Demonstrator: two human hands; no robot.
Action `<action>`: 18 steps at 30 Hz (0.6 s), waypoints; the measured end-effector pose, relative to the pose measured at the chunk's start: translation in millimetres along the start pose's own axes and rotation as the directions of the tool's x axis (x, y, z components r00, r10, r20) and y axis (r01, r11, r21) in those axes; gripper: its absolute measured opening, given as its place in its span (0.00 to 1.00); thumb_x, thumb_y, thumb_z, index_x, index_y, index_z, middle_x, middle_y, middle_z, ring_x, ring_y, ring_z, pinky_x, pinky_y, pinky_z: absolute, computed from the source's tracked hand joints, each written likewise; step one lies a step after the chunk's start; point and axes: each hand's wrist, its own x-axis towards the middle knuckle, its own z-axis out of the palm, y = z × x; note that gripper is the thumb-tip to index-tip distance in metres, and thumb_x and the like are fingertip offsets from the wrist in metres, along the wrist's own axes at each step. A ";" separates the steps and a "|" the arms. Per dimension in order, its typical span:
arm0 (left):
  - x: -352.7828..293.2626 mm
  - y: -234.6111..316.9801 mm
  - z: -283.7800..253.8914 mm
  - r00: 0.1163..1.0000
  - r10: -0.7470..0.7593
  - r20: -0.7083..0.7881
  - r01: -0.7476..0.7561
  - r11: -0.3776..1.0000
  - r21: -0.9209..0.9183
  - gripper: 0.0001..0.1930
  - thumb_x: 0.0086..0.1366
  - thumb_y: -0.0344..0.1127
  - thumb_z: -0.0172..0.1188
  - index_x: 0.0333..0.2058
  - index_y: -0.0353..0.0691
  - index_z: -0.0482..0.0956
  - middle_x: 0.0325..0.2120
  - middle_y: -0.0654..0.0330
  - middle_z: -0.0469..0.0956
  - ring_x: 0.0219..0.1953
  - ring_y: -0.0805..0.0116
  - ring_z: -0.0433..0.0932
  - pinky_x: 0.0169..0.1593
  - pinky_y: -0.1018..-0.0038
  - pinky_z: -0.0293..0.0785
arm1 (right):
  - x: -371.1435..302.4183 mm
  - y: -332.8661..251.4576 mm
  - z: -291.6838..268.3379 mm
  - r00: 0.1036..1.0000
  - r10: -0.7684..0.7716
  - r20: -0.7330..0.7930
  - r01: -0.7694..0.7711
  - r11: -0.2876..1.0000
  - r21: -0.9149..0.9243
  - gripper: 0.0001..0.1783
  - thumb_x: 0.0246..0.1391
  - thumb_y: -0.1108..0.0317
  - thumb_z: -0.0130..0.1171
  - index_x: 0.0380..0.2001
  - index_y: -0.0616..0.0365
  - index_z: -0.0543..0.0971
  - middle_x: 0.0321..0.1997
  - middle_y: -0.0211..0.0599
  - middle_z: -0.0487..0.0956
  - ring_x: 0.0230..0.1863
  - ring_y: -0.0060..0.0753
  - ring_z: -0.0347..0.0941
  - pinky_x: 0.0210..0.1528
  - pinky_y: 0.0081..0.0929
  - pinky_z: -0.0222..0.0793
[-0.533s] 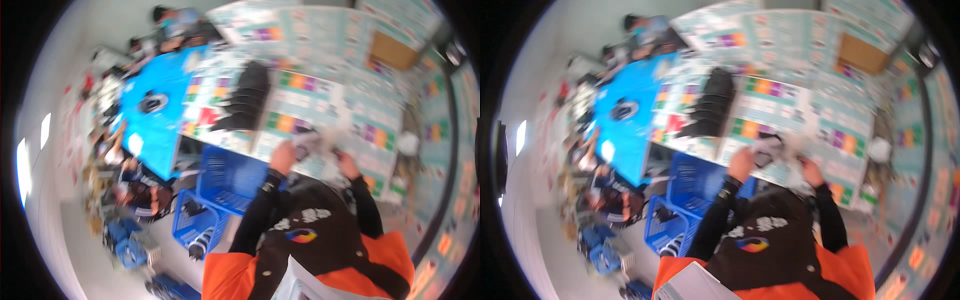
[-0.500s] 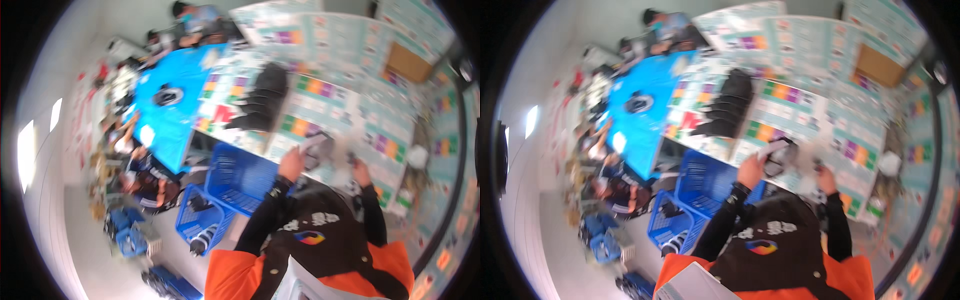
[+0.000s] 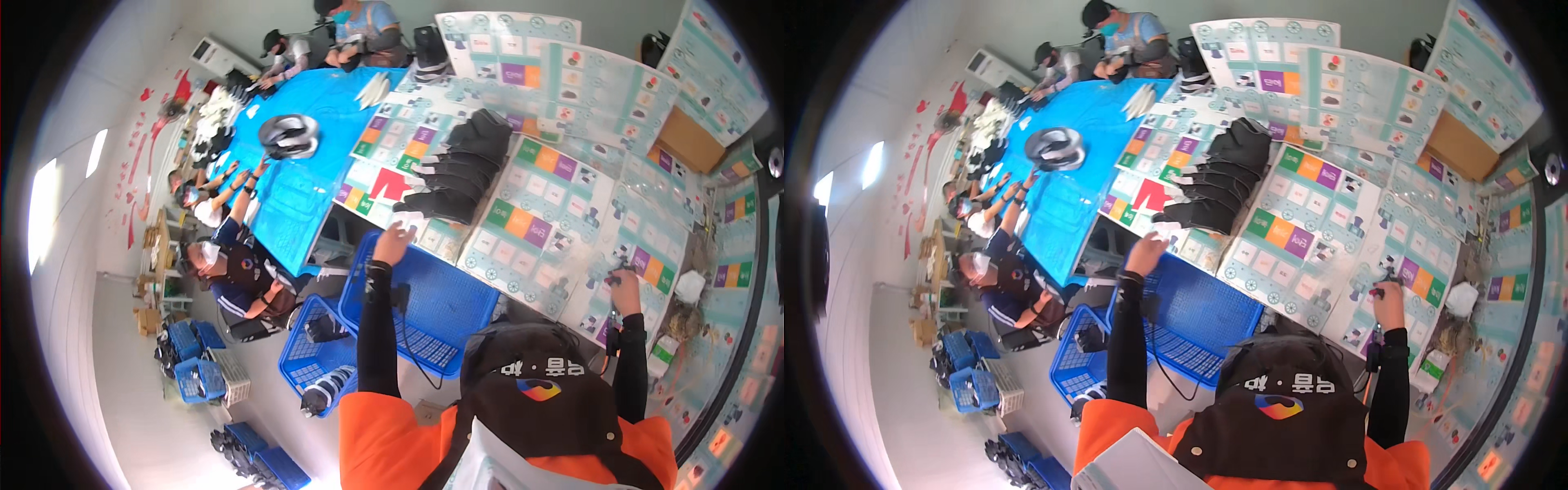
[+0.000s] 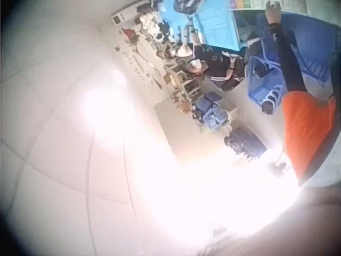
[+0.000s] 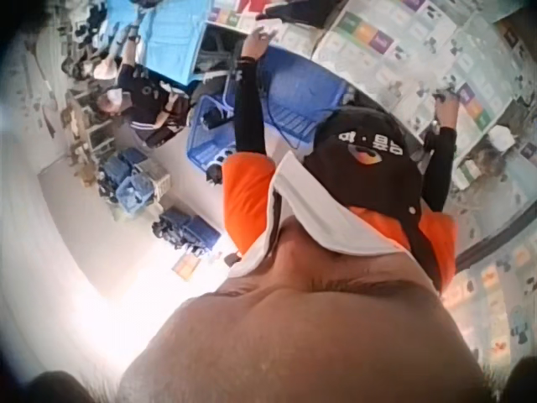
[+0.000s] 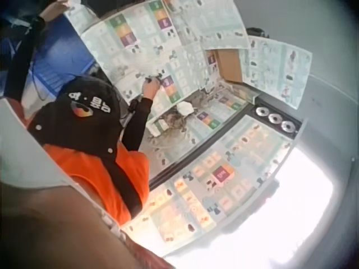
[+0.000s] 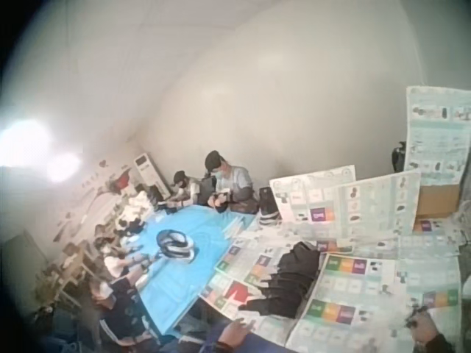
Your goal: The person assembles shoe components by applying adhesive with a small brush, pressing parts together, and moving finished pieces into blue plastic bins before moving a large bin to a collection area.
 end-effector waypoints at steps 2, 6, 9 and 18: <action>-11.2 -1.3 38.9 0.990 0.045 -0.134 -0.048 0.999 -0.014 0.37 0.60 0.43 0.73 0.61 0.30 0.69 0.54 0.40 0.78 0.49 0.43 0.81 0.54 0.59 0.77 | -1.2 -45.9 -4.9 0.994 0.028 0.106 -0.032 0.999 0.035 0.13 0.46 0.79 0.62 0.38 0.63 0.81 0.43 0.51 0.79 0.49 0.57 0.75 0.55 0.45 0.72; 7.2 29.2 80.9 0.904 0.297 -0.308 -0.196 0.927 0.320 0.40 0.56 0.31 0.70 0.67 0.38 0.63 0.62 0.45 0.67 0.65 0.43 0.65 0.66 0.54 0.63 | -17.2 -54.0 -24.1 0.980 0.063 0.190 -0.046 0.995 -0.092 0.11 0.50 0.75 0.61 0.39 0.62 0.81 0.46 0.50 0.79 0.52 0.57 0.74 0.59 0.43 0.69; 37.4 47.6 85.2 0.803 0.500 -0.325 -0.315 0.818 0.480 0.33 0.56 0.31 0.69 0.62 0.42 0.70 0.56 0.53 0.71 0.61 0.50 0.69 0.62 0.53 0.65 | -31.2 -38.4 -35.6 0.987 0.080 0.141 -0.060 0.988 -0.142 0.11 0.51 0.74 0.61 0.40 0.62 0.81 0.47 0.50 0.79 0.52 0.57 0.74 0.59 0.44 0.69; 70.2 70.2 56.2 0.850 0.526 -0.035 -0.444 0.751 0.489 0.15 0.59 0.35 0.61 0.45 0.41 0.76 0.48 0.53 0.78 0.46 0.45 0.77 0.47 0.53 0.78 | -36.3 -85.0 -52.8 0.987 0.079 0.140 -0.055 0.984 -0.167 0.12 0.54 0.75 0.58 0.42 0.63 0.81 0.45 0.51 0.80 0.49 0.55 0.76 0.53 0.43 0.73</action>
